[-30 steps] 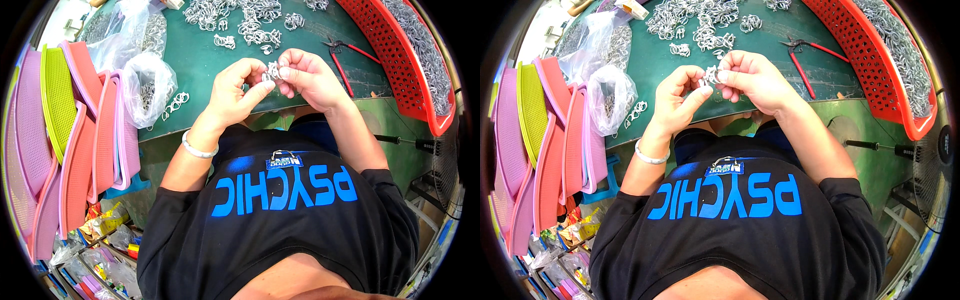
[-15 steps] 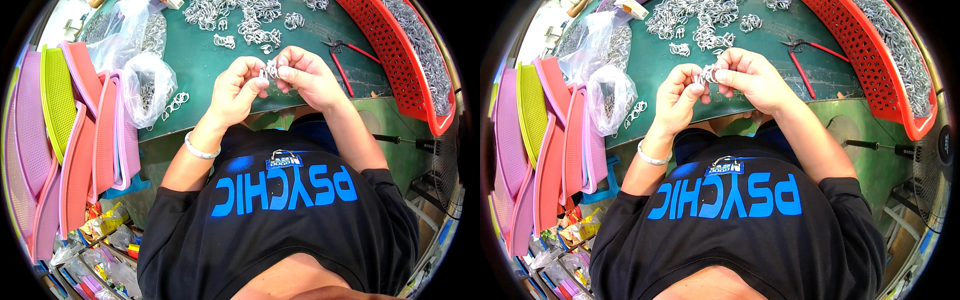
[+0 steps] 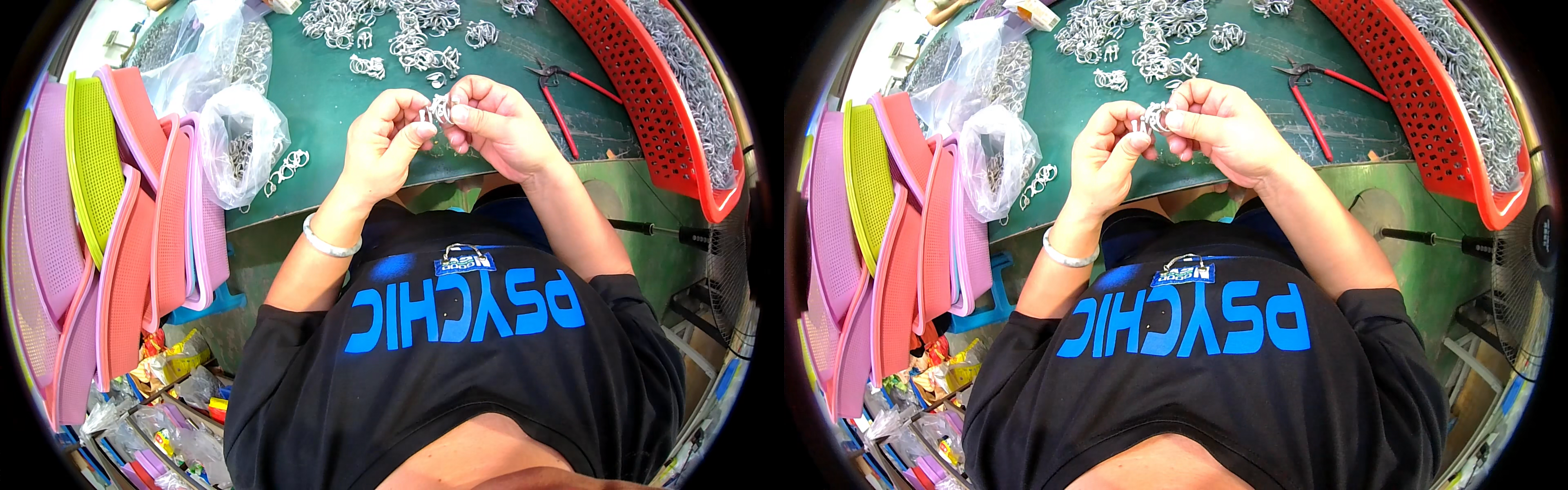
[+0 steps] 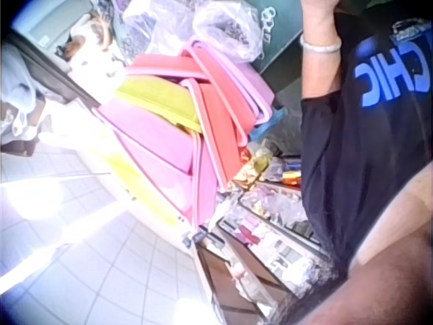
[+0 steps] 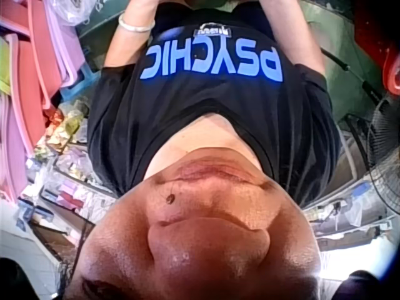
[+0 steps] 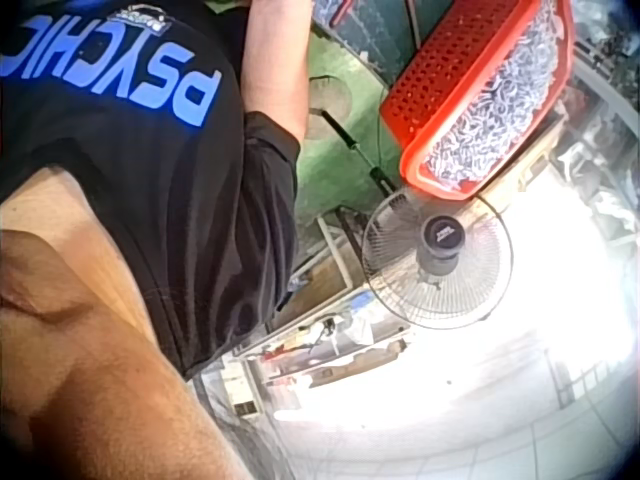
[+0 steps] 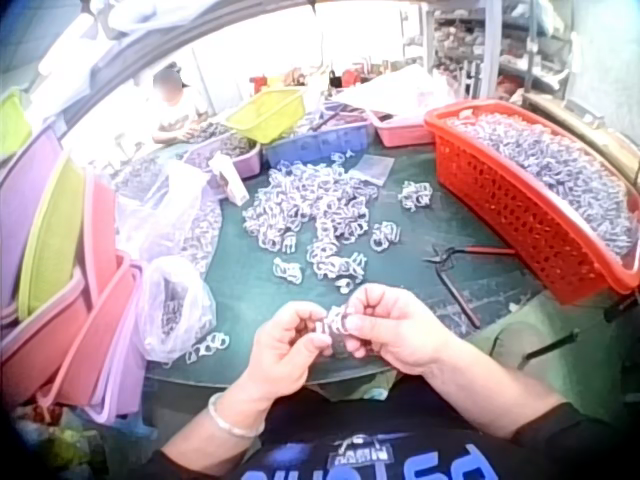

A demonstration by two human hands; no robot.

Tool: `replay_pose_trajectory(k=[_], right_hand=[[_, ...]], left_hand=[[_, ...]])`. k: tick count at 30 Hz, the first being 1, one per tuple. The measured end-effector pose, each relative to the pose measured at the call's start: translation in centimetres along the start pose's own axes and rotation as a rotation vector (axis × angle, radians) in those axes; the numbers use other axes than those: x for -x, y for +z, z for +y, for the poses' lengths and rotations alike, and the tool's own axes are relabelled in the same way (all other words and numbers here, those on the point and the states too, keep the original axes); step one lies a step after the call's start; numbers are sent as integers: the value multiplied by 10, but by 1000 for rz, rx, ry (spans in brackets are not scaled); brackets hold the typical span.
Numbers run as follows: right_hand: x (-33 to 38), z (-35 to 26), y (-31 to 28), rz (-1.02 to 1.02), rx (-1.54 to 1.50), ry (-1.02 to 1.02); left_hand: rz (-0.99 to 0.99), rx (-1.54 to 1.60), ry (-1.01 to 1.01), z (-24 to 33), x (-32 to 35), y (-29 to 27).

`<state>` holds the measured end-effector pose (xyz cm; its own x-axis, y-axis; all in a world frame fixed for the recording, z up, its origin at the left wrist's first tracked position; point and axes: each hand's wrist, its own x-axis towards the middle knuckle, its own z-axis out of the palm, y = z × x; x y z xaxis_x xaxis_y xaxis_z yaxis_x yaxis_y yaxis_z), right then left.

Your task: The person assembles small metal components by hand, using pliers to join metal rings and hook pieces together at a manual workstation.

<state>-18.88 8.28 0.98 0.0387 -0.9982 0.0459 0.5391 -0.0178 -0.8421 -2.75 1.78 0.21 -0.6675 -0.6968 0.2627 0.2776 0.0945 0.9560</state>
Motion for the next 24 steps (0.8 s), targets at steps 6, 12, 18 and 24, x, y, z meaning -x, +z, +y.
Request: replay_pose_trajectory(k=[6,12,18,24], right_hand=[[2,-3,7,6,-253,122],[3,-3,9,15,-339,158],[2,0,13,43,-241,82],[2,-3,16,142,-8,82]], left_hand=[[47,-263,178,-8,-3,-5],[11,-399,219,3,-6,-11],[-53,-209,127,-7,-8,-17],[-53,97,-77,-10,-3,-13]])
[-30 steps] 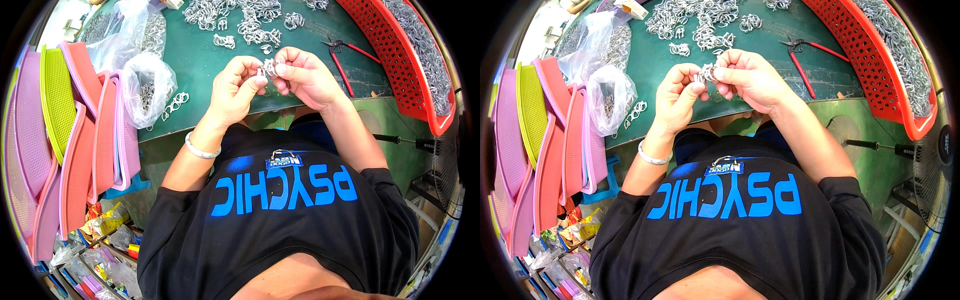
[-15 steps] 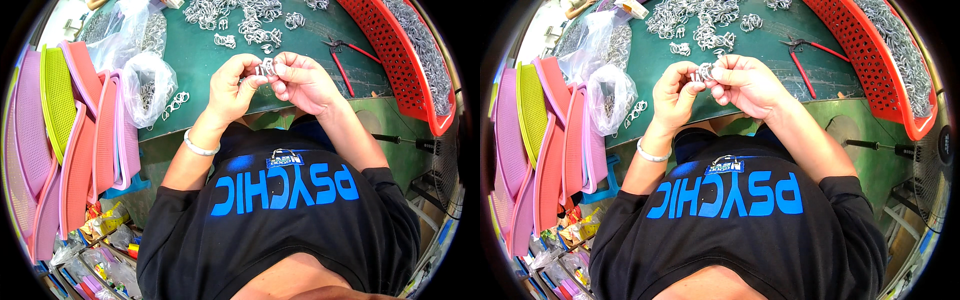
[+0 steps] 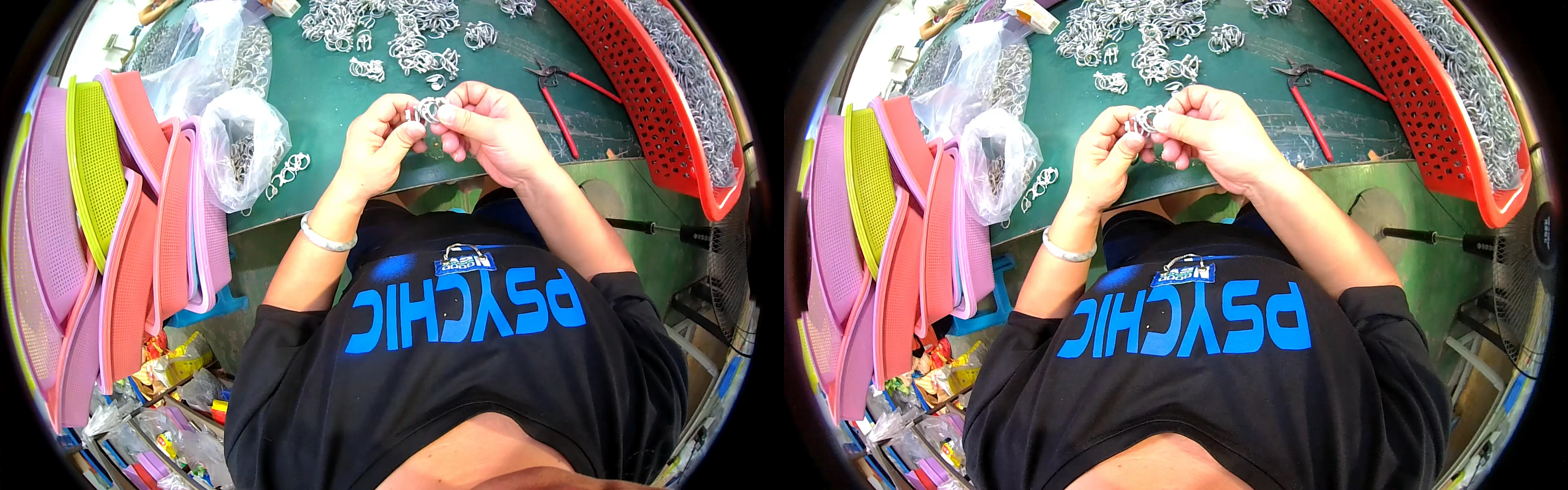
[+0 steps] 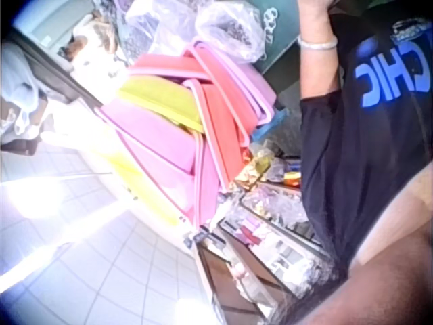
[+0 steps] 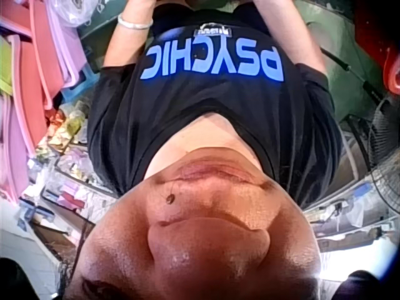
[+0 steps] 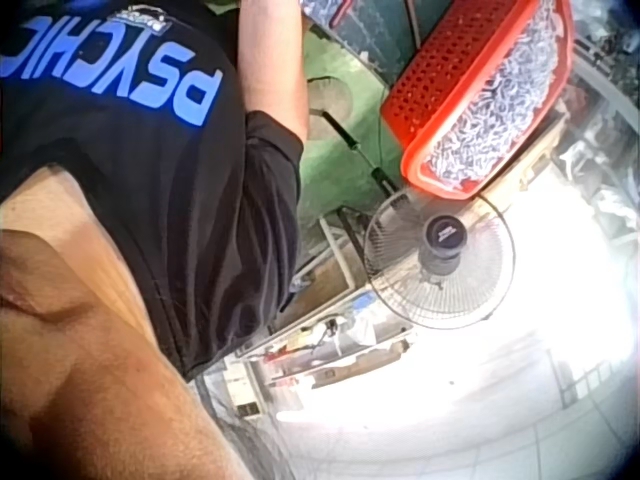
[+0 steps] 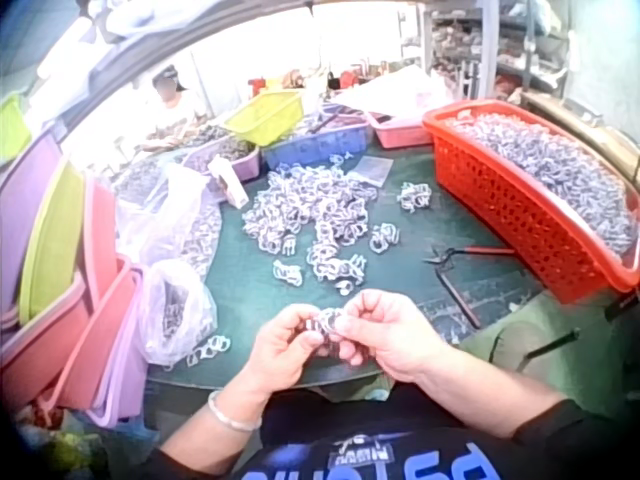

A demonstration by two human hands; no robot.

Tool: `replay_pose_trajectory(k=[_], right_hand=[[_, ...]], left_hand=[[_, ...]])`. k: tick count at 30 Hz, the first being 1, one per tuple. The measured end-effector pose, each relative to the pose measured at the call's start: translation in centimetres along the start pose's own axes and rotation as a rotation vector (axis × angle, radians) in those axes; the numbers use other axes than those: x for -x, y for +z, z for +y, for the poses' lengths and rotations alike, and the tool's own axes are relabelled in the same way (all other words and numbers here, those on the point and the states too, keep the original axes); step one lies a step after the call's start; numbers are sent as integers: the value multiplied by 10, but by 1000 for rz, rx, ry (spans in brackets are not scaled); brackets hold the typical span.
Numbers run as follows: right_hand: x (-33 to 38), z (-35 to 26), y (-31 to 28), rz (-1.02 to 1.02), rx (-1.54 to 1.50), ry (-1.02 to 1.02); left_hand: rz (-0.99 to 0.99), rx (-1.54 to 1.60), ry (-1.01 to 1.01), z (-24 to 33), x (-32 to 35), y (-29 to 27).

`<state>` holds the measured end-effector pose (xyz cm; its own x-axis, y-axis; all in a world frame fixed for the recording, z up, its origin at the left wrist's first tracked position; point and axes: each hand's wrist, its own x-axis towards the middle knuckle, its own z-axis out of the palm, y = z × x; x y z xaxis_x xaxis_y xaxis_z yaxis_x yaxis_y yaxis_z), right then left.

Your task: The person assembles small metal components by hand, using pliers to join metal rings and hook pieces together at a manual workstation.

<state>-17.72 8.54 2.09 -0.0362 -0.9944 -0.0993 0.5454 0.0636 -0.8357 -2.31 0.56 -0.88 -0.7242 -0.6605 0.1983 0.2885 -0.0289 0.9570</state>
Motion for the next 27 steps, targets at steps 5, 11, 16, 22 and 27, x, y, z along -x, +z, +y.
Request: replay_pose_trajectory(k=[5,11,16,22,27], right_hand=[[-4,-2,-4,-24,-10,9],[-5,3,-3,-55,-90,19],[-2,3,-2,-45,-44,-13],[3,-4,-11,-124,39,-9],[8,-7,-11,-129,290,-113]], left_hand=[[-10,-372,111,9,-4,-6],[50,-210,75,8,-3,-1],[37,-302,74,10,0,-2],[-15,-539,160,27,0,4],[-93,-756,275,32,3,6]])
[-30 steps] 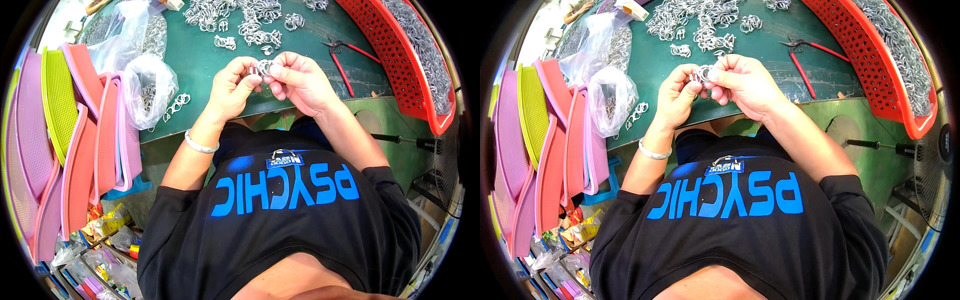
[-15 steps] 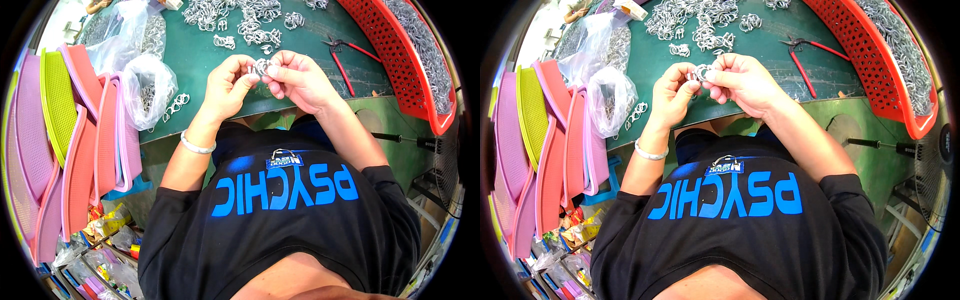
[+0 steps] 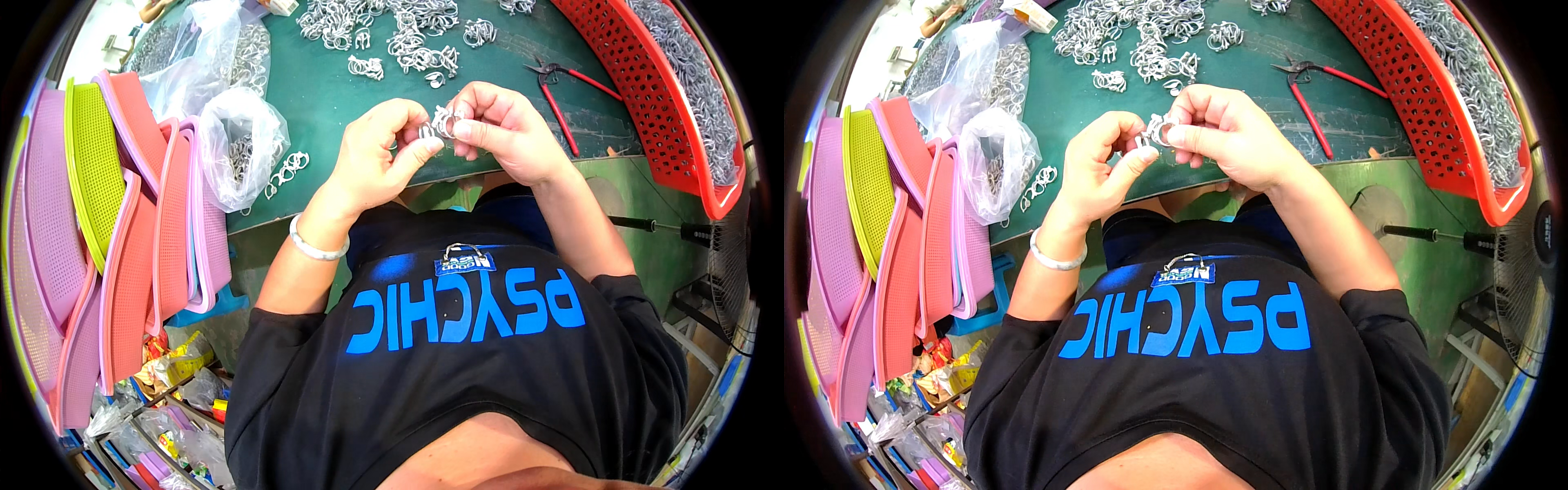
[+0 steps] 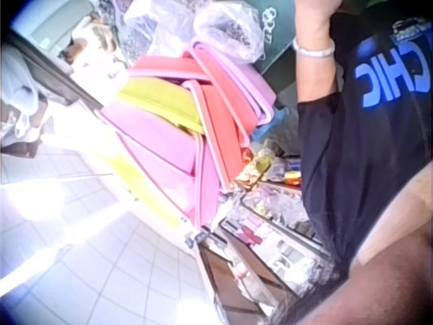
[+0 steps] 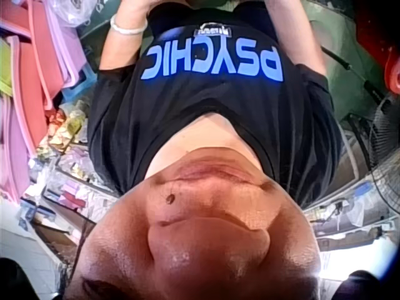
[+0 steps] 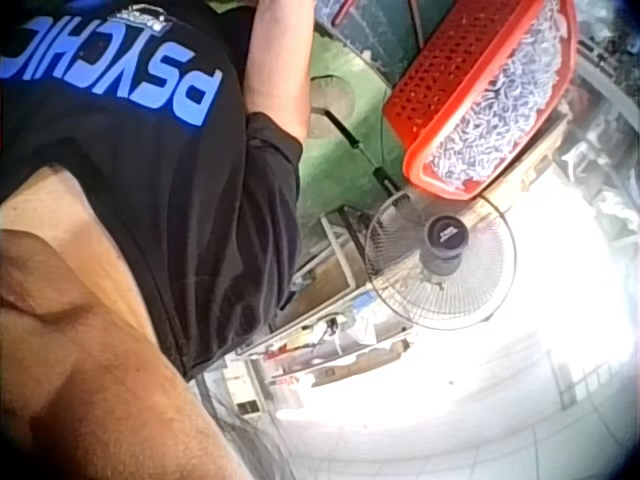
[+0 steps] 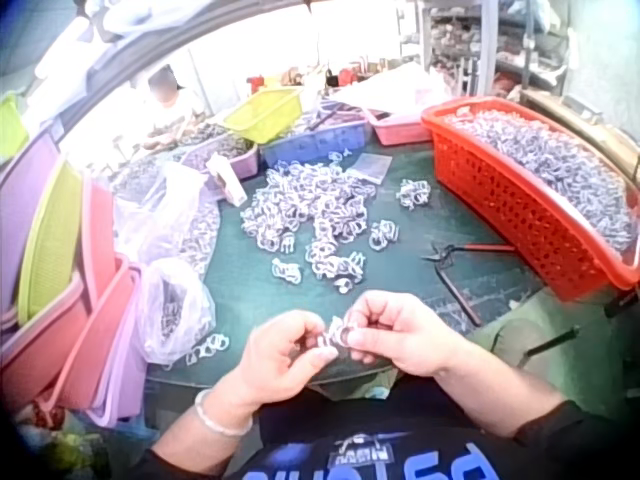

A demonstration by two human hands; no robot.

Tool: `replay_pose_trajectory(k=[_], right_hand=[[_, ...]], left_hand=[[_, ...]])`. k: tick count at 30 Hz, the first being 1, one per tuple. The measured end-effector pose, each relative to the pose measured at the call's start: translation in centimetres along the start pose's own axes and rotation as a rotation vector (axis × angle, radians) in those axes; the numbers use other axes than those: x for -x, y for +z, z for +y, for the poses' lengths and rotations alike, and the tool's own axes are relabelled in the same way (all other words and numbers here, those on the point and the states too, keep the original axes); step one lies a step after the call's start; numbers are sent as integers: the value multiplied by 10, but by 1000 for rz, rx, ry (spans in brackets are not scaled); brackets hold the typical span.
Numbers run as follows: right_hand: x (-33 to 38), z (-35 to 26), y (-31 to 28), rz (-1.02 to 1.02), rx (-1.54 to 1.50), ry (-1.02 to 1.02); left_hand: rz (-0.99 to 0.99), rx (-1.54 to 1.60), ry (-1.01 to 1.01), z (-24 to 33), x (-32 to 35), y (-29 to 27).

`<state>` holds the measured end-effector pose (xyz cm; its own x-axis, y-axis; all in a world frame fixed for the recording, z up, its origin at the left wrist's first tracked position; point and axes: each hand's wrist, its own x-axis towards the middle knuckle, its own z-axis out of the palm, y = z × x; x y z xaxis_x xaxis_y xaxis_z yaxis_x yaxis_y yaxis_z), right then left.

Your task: The person assembles small metal components by hand, using pliers to join metal rings and hook pieces together at a manual workstation.

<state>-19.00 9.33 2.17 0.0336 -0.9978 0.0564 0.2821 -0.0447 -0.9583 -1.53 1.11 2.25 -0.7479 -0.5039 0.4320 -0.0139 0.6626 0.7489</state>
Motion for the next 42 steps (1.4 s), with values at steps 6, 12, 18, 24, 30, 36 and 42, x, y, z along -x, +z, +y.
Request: replay_pose_trajectory(k=[6,12,18,24,30,36,42], right_hand=[[4,-5,-4,-82,-187,116],[1,-4,-4,-7,-250,174],[-7,-6,-12,-53,-124,208],[-16,-7,-13,-56,-217,247],[-20,-4,-8,5,-63,212],[-20,3,-9,-14,97,92],[-17,11,-12,-17,252,-119]], left_hand=[[-27,-143,114,9,-4,-4],[-33,-269,188,7,-8,-5],[-60,-325,315,-1,-10,-9],[-73,-372,423,-8,-17,-15],[-152,-496,317,-12,-15,-18],[-28,-412,346,-21,-11,-11],[-22,-346,332,-19,-12,-13]])
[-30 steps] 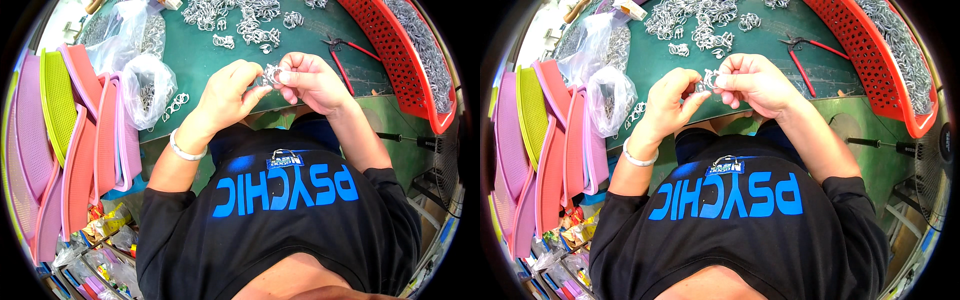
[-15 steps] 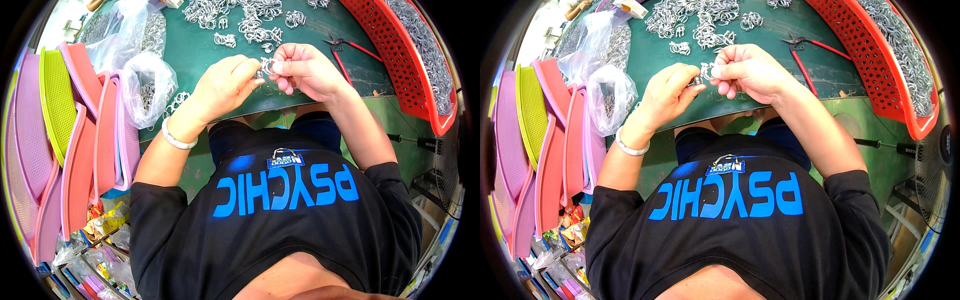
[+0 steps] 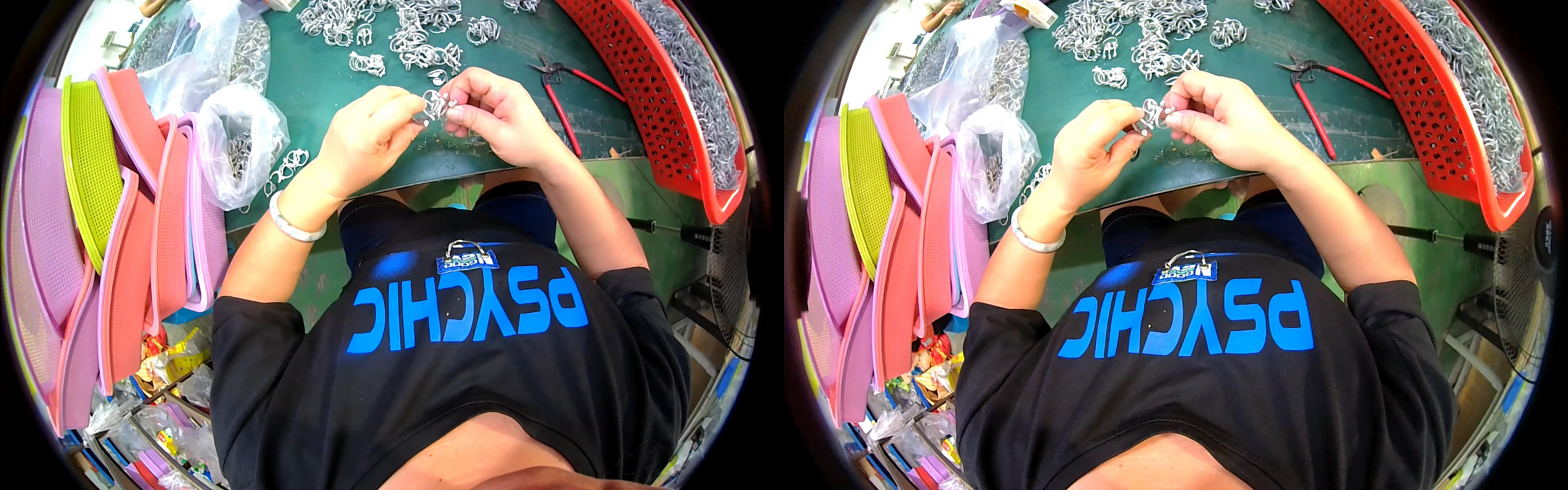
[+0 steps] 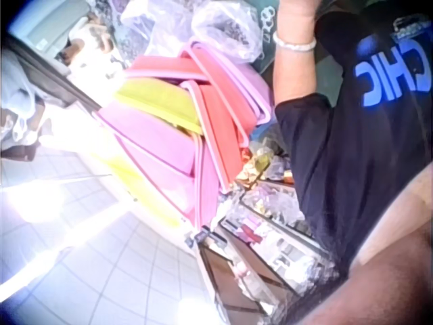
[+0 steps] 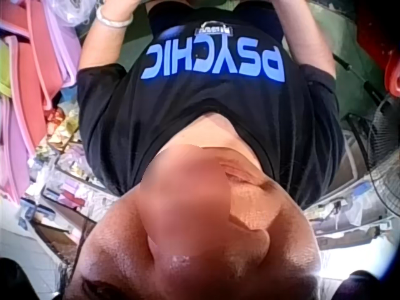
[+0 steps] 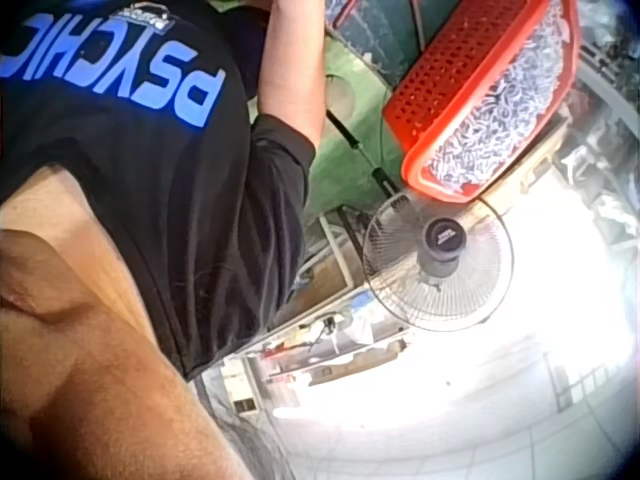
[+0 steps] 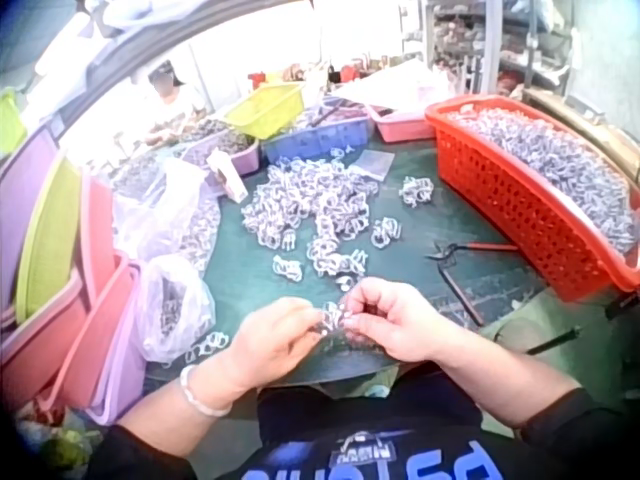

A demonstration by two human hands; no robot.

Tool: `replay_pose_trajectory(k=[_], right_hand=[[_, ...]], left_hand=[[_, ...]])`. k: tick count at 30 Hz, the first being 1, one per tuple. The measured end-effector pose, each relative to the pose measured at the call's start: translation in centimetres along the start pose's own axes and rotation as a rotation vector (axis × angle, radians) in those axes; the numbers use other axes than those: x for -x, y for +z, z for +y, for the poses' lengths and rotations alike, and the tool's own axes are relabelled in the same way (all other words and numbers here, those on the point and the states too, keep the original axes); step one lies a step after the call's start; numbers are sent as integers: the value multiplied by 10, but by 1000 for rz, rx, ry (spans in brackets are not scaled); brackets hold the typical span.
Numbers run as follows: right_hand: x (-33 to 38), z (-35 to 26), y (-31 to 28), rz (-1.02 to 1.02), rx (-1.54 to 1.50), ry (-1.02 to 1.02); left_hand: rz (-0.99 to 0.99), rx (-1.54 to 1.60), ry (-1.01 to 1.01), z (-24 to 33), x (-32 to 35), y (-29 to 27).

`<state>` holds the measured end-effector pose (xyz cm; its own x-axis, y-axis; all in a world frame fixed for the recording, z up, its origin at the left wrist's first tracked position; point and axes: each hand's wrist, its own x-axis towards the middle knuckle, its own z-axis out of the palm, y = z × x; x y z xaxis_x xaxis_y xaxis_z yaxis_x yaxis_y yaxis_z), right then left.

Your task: The person assembles small metal components by hand, using pliers to join metal rings and hook pieces together at a manual workstation.

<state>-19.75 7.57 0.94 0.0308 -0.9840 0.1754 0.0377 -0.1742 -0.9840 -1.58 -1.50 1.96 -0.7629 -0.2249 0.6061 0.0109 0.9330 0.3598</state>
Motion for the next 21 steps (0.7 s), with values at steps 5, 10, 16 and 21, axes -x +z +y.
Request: replay_pose_trajectory(k=[5,10,16,21], right_hand=[[2,-3,-1,18,-53,-13],[5,-6,2,7,-42,-6],[6,-12,5,50,-80,-15],[8,-9,6,64,-38,-13]], left_hand=[[-34,707,-436,12,3,-3],[-96,585,-541,14,2,-4],[-205,602,-655,19,0,-1],[-94,980,-755,16,3,7]])
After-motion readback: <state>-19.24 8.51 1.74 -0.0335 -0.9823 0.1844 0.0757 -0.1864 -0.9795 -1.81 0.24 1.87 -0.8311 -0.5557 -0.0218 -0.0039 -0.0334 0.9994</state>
